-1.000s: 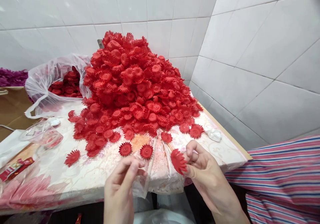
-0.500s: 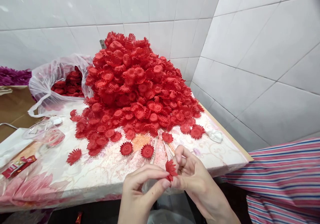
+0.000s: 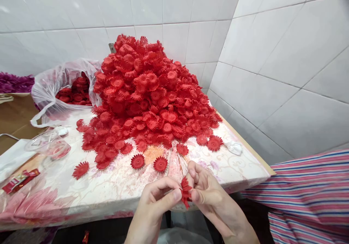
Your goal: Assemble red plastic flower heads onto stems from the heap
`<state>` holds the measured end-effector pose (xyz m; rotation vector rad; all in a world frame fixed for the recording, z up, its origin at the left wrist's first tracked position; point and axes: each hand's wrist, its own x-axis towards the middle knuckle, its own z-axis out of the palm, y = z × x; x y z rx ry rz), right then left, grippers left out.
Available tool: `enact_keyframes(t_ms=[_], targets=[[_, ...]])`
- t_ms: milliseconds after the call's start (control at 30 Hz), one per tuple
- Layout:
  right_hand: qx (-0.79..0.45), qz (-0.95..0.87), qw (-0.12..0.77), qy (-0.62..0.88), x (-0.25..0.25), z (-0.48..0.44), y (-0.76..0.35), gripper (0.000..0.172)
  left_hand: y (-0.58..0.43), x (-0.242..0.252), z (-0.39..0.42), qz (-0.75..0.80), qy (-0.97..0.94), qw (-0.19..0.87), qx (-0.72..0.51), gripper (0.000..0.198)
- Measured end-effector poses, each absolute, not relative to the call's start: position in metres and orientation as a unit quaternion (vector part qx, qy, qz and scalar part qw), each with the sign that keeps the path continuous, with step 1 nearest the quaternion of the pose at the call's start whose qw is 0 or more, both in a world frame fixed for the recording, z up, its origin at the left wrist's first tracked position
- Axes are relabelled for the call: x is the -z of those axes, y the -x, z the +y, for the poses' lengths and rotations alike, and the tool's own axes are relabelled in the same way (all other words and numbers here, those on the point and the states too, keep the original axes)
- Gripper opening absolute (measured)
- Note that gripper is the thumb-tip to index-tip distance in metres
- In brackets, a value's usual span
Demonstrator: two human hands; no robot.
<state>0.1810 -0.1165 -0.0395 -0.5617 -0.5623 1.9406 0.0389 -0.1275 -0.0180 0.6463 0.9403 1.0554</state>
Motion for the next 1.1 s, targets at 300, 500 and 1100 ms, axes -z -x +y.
enact_keyframes(t_ms=[300,500,1100], targets=[[-0.806,-0.206,0.518,0.202,0.036,-0.117,-0.19,0.034,-0.03,0.032,-0.122,0.411,-0.219,0.719,-0.516,0.024],[-0.703,-0.233,0.621,0.255,0.033,-0.106,-0.218,0.027,-0.008,0.028,-0.113,0.48,-0.164,0.573,-0.644,0.026],[0.032,-0.592,0.563,0.576,0.027,-0.056,-0.214,0.022,-0.022,0.03,-0.115,0.479,-0.158,0.579,-0.641,0.033]])
